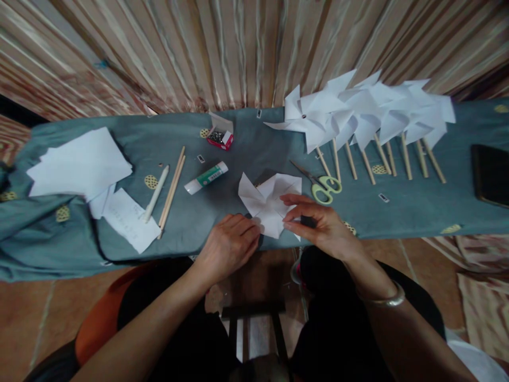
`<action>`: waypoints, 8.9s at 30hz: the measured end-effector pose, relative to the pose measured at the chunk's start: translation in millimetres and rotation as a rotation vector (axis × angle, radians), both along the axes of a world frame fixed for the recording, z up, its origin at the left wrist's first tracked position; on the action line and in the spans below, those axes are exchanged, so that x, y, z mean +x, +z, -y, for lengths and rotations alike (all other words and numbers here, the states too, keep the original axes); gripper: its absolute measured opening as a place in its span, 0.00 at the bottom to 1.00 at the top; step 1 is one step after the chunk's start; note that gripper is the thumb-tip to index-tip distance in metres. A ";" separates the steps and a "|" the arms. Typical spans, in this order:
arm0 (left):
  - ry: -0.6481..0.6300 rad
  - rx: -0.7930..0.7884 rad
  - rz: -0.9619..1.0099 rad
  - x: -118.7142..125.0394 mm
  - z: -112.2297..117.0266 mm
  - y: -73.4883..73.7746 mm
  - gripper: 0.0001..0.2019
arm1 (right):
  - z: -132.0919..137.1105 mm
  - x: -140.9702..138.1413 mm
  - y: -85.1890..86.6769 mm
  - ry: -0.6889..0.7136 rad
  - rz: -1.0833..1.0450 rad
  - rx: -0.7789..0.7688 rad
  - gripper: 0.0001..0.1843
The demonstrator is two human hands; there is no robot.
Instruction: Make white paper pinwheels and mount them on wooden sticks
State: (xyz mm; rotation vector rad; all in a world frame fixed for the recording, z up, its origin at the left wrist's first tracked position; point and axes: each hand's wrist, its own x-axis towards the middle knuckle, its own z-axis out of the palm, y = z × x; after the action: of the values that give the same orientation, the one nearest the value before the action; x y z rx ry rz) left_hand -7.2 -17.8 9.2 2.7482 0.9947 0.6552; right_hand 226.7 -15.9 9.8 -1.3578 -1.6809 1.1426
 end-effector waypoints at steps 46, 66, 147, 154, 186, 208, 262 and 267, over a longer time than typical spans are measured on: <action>-0.010 -0.056 0.055 14.0 3.6 -7.3 0.11 | -2.5 -30.3 -15.8 -0.197 0.436 0.293 0.04; -0.019 -0.065 0.027 14.4 3.6 -6.9 0.11 | 9.9 -39.1 -15.7 0.010 0.598 0.383 0.25; -0.038 0.015 -0.014 18.4 -0.6 -4.3 0.08 | -8.1 2.8 0.0 -0.262 0.558 0.234 0.19; -0.036 0.037 -0.010 16.7 -0.4 -5.4 0.08 | 3.5 12.3 10.0 -0.198 0.439 0.370 0.17; -0.033 0.020 0.002 16.4 0.5 -4.3 0.07 | 3.6 15.3 0.1 -0.048 0.169 0.171 0.06; -0.040 -0.019 -0.028 20.5 7.2 -7.5 0.10 | -0.7 -23.1 -13.4 -0.140 0.544 0.505 0.07; 0.240 -0.413 0.298 -2.5 -50.5 -11.1 0.05 | 3.5 -26.2 -16.1 -0.046 0.623 0.524 0.14; 0.254 -0.398 0.247 7.5 -55.6 -11.7 0.05 | 3.1 -26.5 -16.5 -0.045 0.584 0.509 0.14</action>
State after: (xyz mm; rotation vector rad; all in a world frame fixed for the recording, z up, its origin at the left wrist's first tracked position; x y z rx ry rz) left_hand 0.3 37.8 -2.5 2.1638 1.2661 0.7202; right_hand 200.2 -19.0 -6.7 -1.4480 -2.1362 0.2432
